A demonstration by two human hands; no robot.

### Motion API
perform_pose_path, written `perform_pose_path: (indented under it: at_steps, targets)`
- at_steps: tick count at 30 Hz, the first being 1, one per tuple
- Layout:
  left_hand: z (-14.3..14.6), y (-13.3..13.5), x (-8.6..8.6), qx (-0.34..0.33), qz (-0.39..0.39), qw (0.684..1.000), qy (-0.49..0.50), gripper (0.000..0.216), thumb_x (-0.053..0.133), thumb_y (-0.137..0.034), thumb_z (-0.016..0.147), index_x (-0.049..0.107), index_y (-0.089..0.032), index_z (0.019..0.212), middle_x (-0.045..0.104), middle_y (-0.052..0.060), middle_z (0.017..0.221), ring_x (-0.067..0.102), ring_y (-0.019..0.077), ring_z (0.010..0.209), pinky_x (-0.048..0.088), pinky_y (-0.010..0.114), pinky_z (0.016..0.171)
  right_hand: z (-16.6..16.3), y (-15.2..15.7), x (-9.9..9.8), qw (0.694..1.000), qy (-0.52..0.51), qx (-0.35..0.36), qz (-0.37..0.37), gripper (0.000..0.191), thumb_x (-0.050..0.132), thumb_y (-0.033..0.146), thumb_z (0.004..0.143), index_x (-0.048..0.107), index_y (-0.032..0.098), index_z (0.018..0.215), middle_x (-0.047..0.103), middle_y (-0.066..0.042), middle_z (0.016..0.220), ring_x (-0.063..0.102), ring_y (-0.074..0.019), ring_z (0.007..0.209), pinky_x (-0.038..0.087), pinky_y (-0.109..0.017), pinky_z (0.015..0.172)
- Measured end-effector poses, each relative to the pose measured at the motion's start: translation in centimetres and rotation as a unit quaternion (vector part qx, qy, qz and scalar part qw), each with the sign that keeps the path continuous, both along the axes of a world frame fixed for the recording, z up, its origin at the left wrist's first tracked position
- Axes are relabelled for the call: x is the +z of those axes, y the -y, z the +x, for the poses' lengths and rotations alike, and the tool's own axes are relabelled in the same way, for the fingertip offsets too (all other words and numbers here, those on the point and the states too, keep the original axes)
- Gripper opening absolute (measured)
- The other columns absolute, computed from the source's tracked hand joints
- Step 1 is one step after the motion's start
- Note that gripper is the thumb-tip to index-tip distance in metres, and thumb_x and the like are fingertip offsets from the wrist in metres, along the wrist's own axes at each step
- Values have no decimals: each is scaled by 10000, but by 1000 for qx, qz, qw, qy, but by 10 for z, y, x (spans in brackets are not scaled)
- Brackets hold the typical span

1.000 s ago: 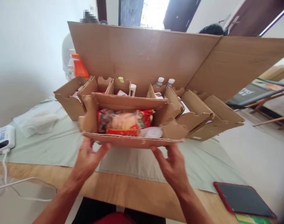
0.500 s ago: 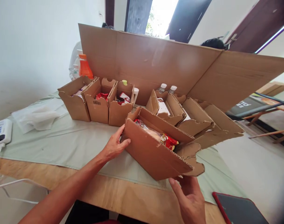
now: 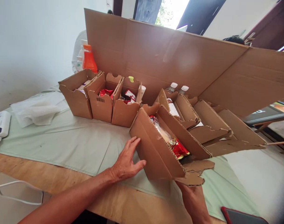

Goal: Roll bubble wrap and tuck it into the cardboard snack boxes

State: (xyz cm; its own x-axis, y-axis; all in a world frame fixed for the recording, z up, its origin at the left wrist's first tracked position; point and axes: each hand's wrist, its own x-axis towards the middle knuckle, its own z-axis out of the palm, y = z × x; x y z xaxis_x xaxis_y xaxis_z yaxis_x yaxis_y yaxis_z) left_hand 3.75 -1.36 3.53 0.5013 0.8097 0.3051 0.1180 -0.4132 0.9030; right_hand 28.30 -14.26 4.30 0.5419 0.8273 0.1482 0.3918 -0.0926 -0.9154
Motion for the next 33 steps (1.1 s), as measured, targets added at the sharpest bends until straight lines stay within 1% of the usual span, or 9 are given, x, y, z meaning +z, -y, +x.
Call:
perform_pose_path:
  at_steps: [4,7,11,16,20,24,27,29,33]
  targets:
    - [-5,-4,3,-47,-44,998,-5,879,649,-520,883,274,-192,1607,198,177,1701,200,352,1573,212,580,1269,-27,0,-3,1000,-4,-11,-13,418,814,510,706,720,185,951,787,-128,953,748,-310,860,607,-373,732]
    - [-12,-13,7,-59,-70,996,0,881,610,-570,904,271,-174,1614,172,170,1712,157,333,1588,156,562,1287,-38,-3,-5,1000,-2,-13,-18,406,799,513,728,703,189,954,785,-137,994,747,-313,932,608,-374,756]
    - [-16,-23,11,-79,-85,993,9,878,600,-574,906,273,-177,1617,172,145,1716,145,302,1594,135,518,1299,-43,-11,-1,998,59,-23,-20,443,780,560,727,685,197,961,786,-118,936,740,-272,814,597,-347,661]
    - [-11,-27,12,-15,-116,993,9,690,534,-481,951,431,-136,1541,394,164,1631,352,304,1523,248,502,1276,-56,-38,20,992,114,-20,-41,454,724,606,768,637,202,955,749,-81,870,667,-203,616,504,-283,490]
    - [-9,-32,10,35,-148,988,18,579,473,-417,979,490,-146,1490,540,169,1519,509,307,1404,373,506,1206,-59,-85,27,985,169,-21,-41,462,659,664,762,584,218,858,721,-61,785,622,-191,582,490,-301,550]
    - [-12,-36,9,32,-153,987,31,707,500,-423,955,325,-159,1587,339,148,1661,354,304,1516,355,502,1218,-54,-126,20,978,200,-21,-47,436,559,648,800,546,242,641,616,-37,580,540,-194,543,405,-311,554]
    - [-15,-37,10,43,-141,989,26,754,521,-387,928,284,-140,1600,243,147,1699,221,306,1571,273,519,1256,-64,-132,18,978,203,23,-46,426,540,585,832,544,242,579,561,-21,504,492,-177,488,367,-302,519]
    - [-16,-38,10,57,-159,985,27,748,531,-370,917,304,-136,1590,296,164,1676,291,318,1543,302,526,1239,-78,-127,19,977,194,77,-37,367,545,527,857,621,227,658,633,-28,580,547,-173,519,414,-290,533]
    - [-14,-39,10,86,-220,971,38,740,562,-356,896,347,-122,1565,415,193,1603,441,324,1453,376,499,1194,-103,-125,22,970,172,171,-10,343,549,387,880,703,228,1142,761,-75,1075,694,-175,782,536,-275,667]
